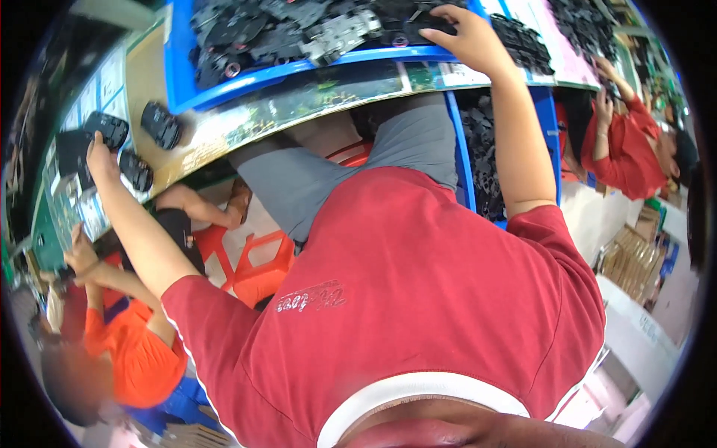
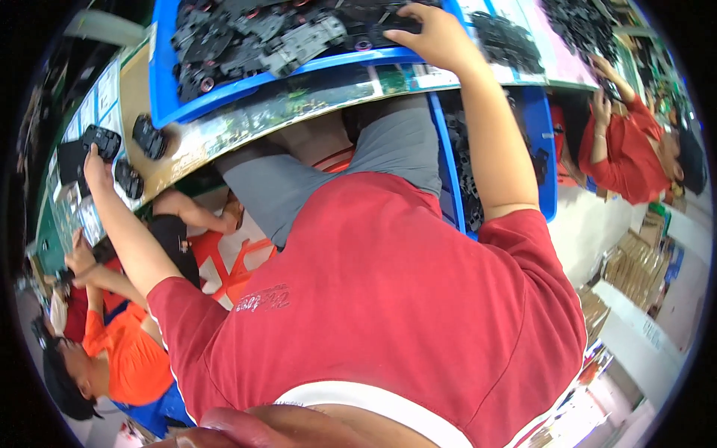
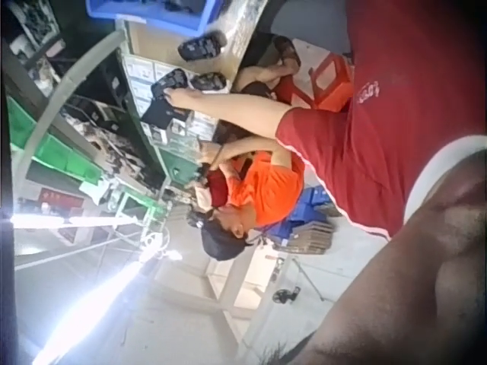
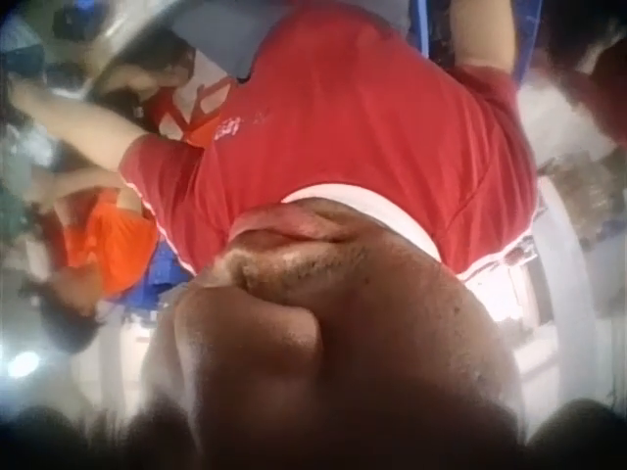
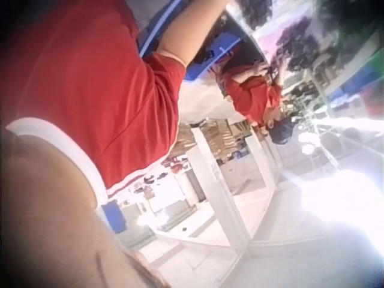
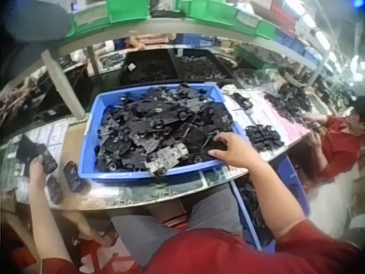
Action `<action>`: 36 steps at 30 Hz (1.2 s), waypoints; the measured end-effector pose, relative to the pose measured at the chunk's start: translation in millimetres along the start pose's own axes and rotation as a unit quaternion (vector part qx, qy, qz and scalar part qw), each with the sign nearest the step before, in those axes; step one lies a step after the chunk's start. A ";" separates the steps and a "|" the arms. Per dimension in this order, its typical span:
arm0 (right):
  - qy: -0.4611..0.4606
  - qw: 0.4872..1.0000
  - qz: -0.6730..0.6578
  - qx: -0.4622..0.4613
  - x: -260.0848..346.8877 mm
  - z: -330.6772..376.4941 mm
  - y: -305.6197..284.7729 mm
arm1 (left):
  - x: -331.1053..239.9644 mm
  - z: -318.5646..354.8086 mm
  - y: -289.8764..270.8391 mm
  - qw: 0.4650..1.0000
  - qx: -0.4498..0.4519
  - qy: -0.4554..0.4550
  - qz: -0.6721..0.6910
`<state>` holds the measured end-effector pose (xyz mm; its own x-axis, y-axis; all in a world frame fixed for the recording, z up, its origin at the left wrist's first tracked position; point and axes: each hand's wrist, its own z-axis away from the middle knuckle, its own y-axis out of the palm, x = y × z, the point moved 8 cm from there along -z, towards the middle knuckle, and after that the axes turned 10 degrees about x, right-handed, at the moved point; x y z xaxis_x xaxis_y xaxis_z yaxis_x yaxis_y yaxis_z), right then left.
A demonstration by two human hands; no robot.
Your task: The person assembles toy cars by picking up car chassis and components from bins, fitting the parts together by hand, and placing the assembled pieces on the table.
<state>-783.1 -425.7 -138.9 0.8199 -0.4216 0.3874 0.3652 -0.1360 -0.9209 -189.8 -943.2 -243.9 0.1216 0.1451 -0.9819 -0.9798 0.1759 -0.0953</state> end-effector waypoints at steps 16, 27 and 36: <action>0.199 0.895 -0.331 -0.222 -123.4 139.0 -86.3 | -90.6 88.5 118.2 0.784 -0.131 0.259 -0.549; 0.201 0.948 -0.077 -0.233 -114.9 88.7 -49.4 | -44.9 252.6 193.4 0.947 0.002 0.232 -0.220; 0.112 0.947 0.210 -0.214 -119.7 114.9 17.6 | -54.7 280.9 181.0 0.936 -0.047 0.233 -0.260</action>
<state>-824.1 -274.6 -196.7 0.7219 -0.6920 0.0081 -0.2245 -0.2452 -0.9431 -329.2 -645.8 -161.5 0.5246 -0.3802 -0.7618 -0.8201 0.0144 -0.5720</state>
